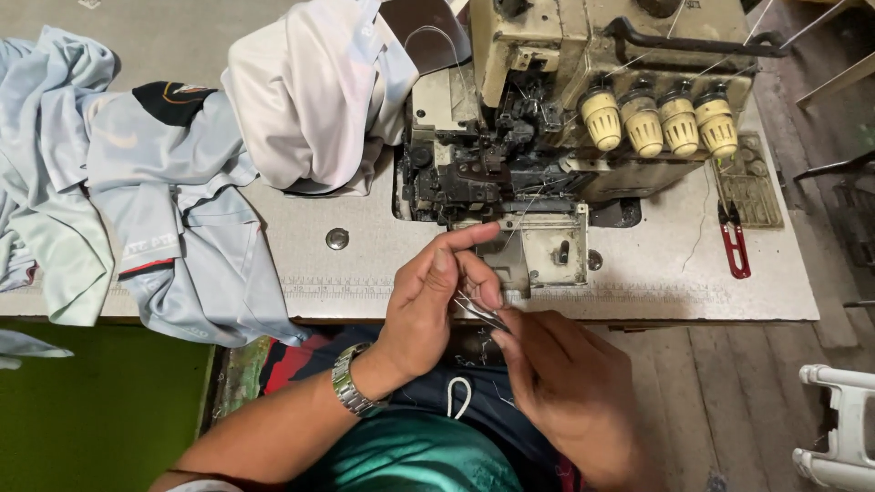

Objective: Threading an industrial overlock sewing machine using tweezers and thread snips

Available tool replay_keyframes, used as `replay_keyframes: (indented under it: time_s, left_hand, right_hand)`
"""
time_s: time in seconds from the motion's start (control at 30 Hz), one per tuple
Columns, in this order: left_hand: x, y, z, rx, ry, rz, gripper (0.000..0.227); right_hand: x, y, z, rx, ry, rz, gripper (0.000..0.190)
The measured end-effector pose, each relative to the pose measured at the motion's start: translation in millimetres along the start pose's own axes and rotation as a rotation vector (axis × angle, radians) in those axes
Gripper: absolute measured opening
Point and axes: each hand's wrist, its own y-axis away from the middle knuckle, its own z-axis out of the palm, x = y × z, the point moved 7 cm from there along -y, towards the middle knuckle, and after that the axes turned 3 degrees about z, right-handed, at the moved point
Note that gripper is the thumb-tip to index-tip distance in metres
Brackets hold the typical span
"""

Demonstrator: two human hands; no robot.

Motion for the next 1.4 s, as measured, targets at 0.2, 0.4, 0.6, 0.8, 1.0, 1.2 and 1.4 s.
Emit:
replay_keyframes:
  time_s: [0.2,0.4,0.6,0.8,1.0,1.2,1.4]
  left_hand:
    - [-1,0,-3,0.017,0.015,-0.011,0.058]
    - [-6,-2,-8,0.019,0.039,-0.036,0.058]
    - [-12,-2,-10,0.026,0.081,-0.091,0.059]
    - [-15,0,-11,0.031,0.132,-0.106,0.059]
    - [-11,0,-8,0.023,0.16,-0.082,0.058]
    - [-11,0,-8,0.019,0.147,-0.064,0.056]
    - [-15,1,-7,0.006,0.226,-0.084,0.055]
  right_hand:
    - [-2,0,5,0.024,0.046,-0.056,0.018]
    - [7,6,5,0.016,-0.039,-0.036,0.017]
    - [9,7,2,-0.019,0.021,-0.074,0.02]
    - [5,4,-1,-0.049,0.052,-0.108,0.02]
    - [2,0,0,-0.055,0.081,-0.128,0.017]
    - [-3,-3,-2,-0.022,0.118,-0.215,0.011]
    - [2,0,-2,0.031,0.066,-0.203,0.013]
